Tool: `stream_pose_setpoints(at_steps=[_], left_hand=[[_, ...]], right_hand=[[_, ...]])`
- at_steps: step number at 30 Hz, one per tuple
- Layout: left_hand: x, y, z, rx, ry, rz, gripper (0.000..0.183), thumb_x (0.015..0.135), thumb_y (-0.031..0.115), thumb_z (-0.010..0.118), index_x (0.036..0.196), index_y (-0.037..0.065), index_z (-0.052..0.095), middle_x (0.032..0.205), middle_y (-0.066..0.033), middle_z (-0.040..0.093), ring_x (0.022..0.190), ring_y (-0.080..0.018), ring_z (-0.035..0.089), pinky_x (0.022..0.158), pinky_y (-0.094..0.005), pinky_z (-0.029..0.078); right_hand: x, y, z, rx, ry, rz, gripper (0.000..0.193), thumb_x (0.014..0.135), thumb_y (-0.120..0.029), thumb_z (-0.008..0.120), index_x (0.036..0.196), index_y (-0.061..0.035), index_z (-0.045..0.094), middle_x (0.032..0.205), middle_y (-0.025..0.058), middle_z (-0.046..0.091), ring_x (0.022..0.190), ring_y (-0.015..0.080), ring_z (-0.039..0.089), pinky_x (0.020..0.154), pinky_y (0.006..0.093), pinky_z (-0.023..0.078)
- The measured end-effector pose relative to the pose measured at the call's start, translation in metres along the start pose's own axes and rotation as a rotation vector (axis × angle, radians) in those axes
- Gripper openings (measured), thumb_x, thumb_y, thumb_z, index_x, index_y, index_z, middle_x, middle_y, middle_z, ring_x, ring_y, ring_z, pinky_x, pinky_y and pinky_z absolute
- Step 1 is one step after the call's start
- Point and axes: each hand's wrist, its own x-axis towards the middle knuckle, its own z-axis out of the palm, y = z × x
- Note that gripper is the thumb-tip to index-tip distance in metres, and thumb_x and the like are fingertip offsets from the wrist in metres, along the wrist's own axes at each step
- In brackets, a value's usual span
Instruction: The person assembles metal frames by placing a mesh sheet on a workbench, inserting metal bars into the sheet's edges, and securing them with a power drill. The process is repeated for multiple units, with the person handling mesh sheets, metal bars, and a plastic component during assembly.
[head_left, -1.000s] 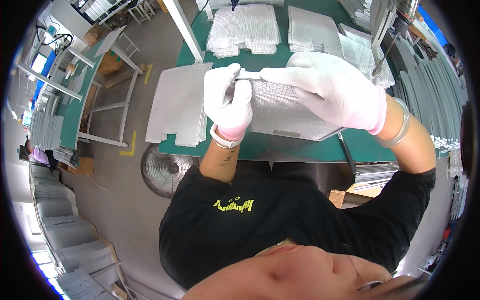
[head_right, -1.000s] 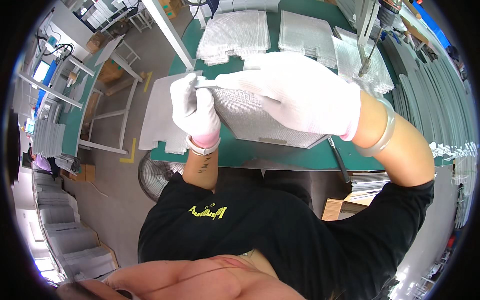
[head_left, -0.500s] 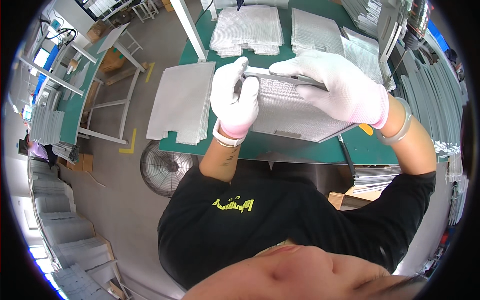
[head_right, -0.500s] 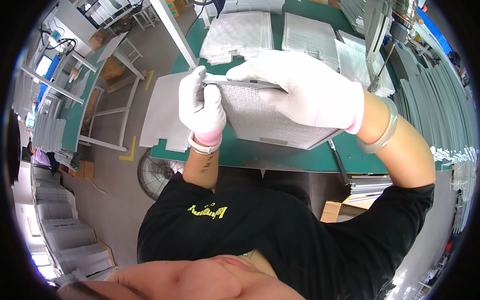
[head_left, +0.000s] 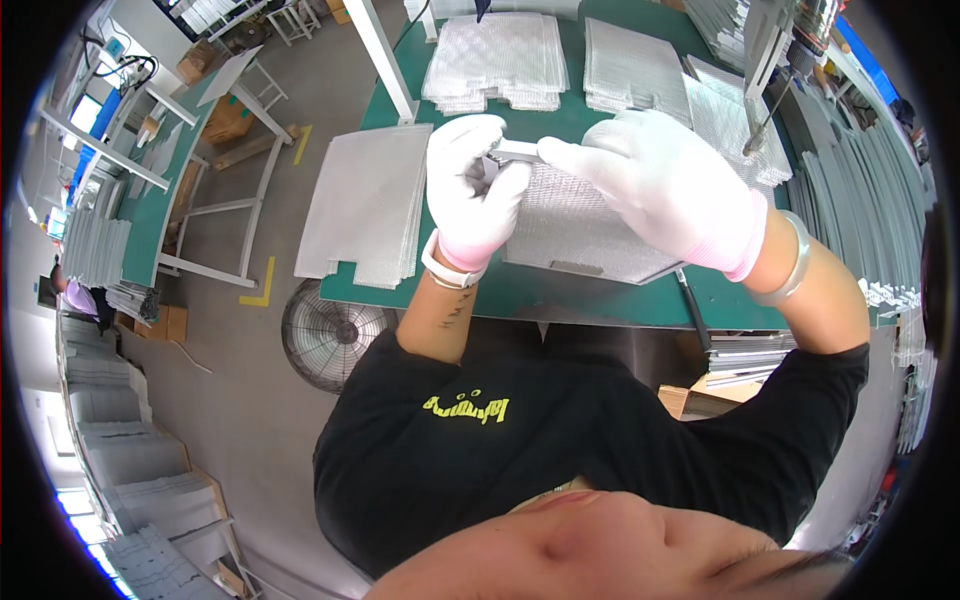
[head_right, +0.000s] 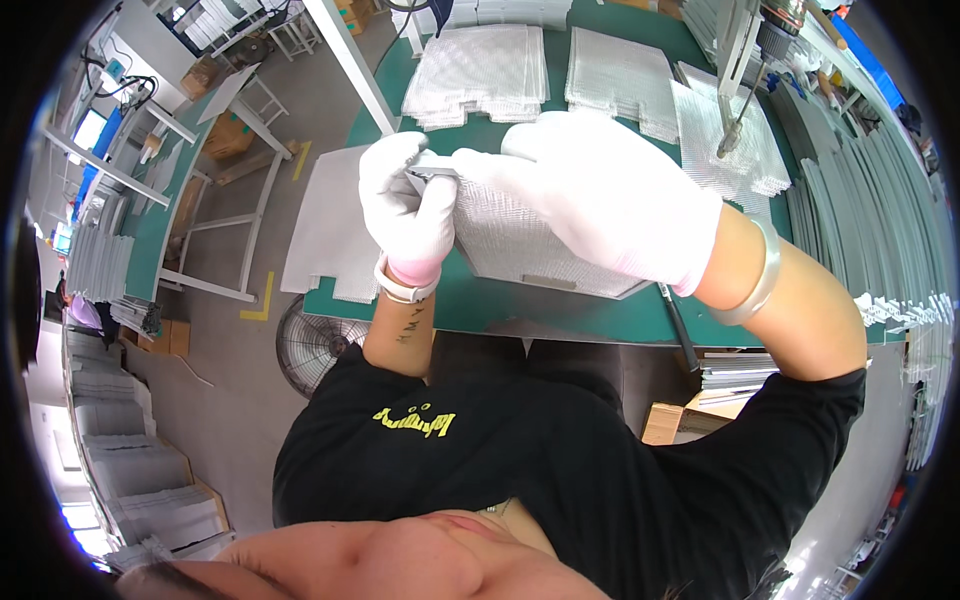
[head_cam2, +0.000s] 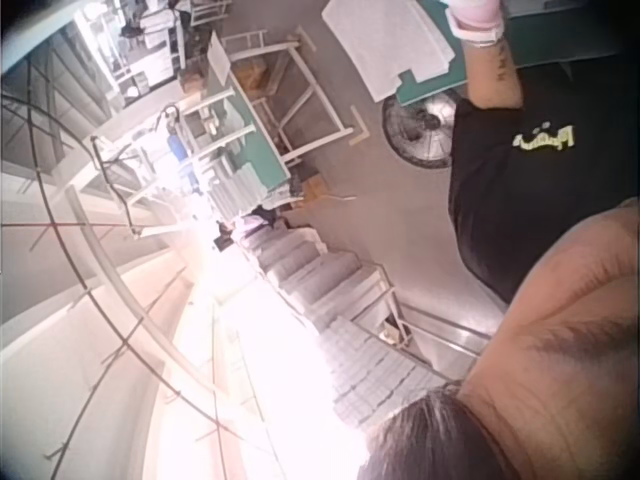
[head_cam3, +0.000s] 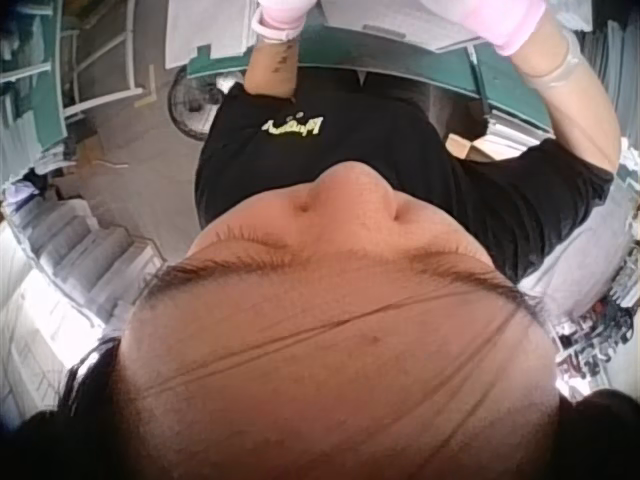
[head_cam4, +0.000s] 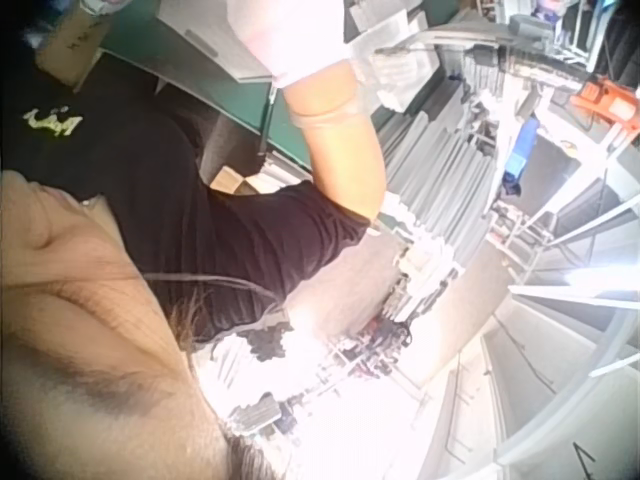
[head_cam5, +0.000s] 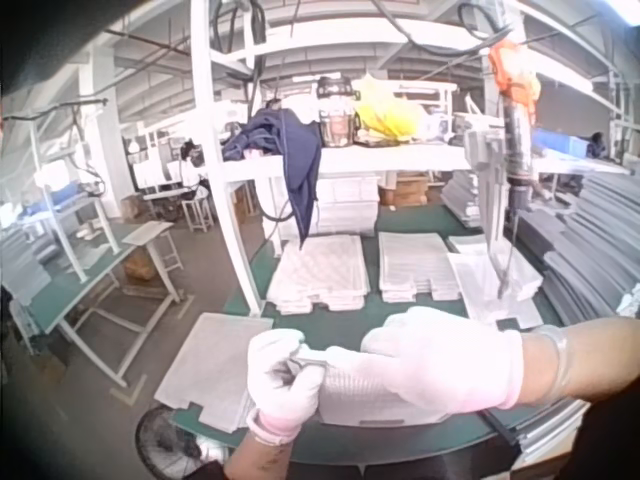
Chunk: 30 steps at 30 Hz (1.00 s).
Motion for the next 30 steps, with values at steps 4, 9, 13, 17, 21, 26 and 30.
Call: stream_pose_setpoints(at_steps=[4,9,13,17,21,26,30], left_hand=[[-0.003,-0.001,-0.004,-0.06,-0.029,-0.005,0.037,0.087,-0.006,0.064,0.122,-0.001,0.051,0.109,-0.0143,0.06,0.093,-0.0169,0.062,0.083,-0.0286,0.051],[0.0,0.013,0.0,-0.048,0.001,-0.056,0.026,0.088,-0.009,0.057,0.113,-0.005,0.056,0.104,-0.0126,0.062,0.088,-0.0161,0.063,0.078,-0.0286,0.053],[0.007,0.029,0.007,-0.071,-0.009,-0.095,0.023,0.089,-0.008,0.056,0.112,-0.004,0.056,0.093,-0.011,0.064,0.08,-0.0139,0.064,0.071,-0.0263,0.053],[0.002,0.018,0.004,-0.08,0.025,-0.094,0.024,0.092,-0.006,0.056,0.115,-0.004,0.053,0.094,-0.0118,0.065,0.081,-0.0122,0.064,0.067,-0.0241,0.052],[0.001,0.014,0.002,-0.08,0.018,-0.083,0.029,0.093,-0.005,0.061,0.118,-0.002,0.048,0.105,-0.015,0.062,0.083,-0.015,0.064,0.076,-0.0279,0.053],[0.001,0.008,0.001,0.012,0.004,-0.07,0.029,0.093,-0.005,0.059,0.121,-0.004,0.052,0.101,-0.0139,0.066,0.083,-0.0122,0.066,0.07,-0.0247,0.054],[-0.001,0.009,0.005,0.007,-0.022,-0.077,0.03,0.091,-0.006,0.061,0.121,-0.004,0.053,0.104,-0.0149,0.066,0.087,-0.0134,0.066,0.075,-0.0257,0.054]], right_hand=[[-0.006,-0.002,0.003,-0.161,0.082,-0.068,0.04,0.085,-0.01,0.058,0.124,-0.0024,0.059,0.08,0.0101,0.057,0.073,0.0267,0.061,0.065,0.0375,0.05],[-0.013,-0.005,-0.011,-0.322,0.055,-0.05,0.034,0.085,-0.016,0.058,0.117,-0.0026,0.06,0.074,0.0051,0.055,0.06,0.0214,0.058,0.054,0.0339,0.048],[0.005,-0.025,-0.013,-0.505,0.019,-0.097,0.044,0.077,-0.014,0.064,0.121,-0.0073,0.063,0.08,0.0034,0.057,0.058,0.0141,0.055,0.052,0.0277,0.046],[0.021,-0.024,0.001,-0.506,0.048,-0.117,0.043,0.079,-0.017,0.062,0.122,-0.0095,0.063,0.072,0.0007,0.047,0.054,0.011,0.051,0.05,0.0268,0.044],[0.033,-0.015,0.009,-0.441,0.032,-0.146,0.042,0.081,-0.018,0.061,0.122,-0.0065,0.063,0.07,0.0003,0.046,0.055,0.0113,0.053,0.049,0.0268,0.044],[0.031,-0.021,0.007,-0.421,-0.052,-0.028,0.043,0.083,-0.018,0.061,0.123,-0.0036,0.06,0.071,0.0004,0.049,0.058,0.0121,0.055,0.051,0.028,0.044],[0.024,-0.031,0.014,-0.469,-0.041,0.087,0.041,0.084,-0.019,0.062,0.121,-0.0037,0.059,0.073,0.0006,0.051,0.062,0.0124,0.058,0.054,0.0286,0.043]])
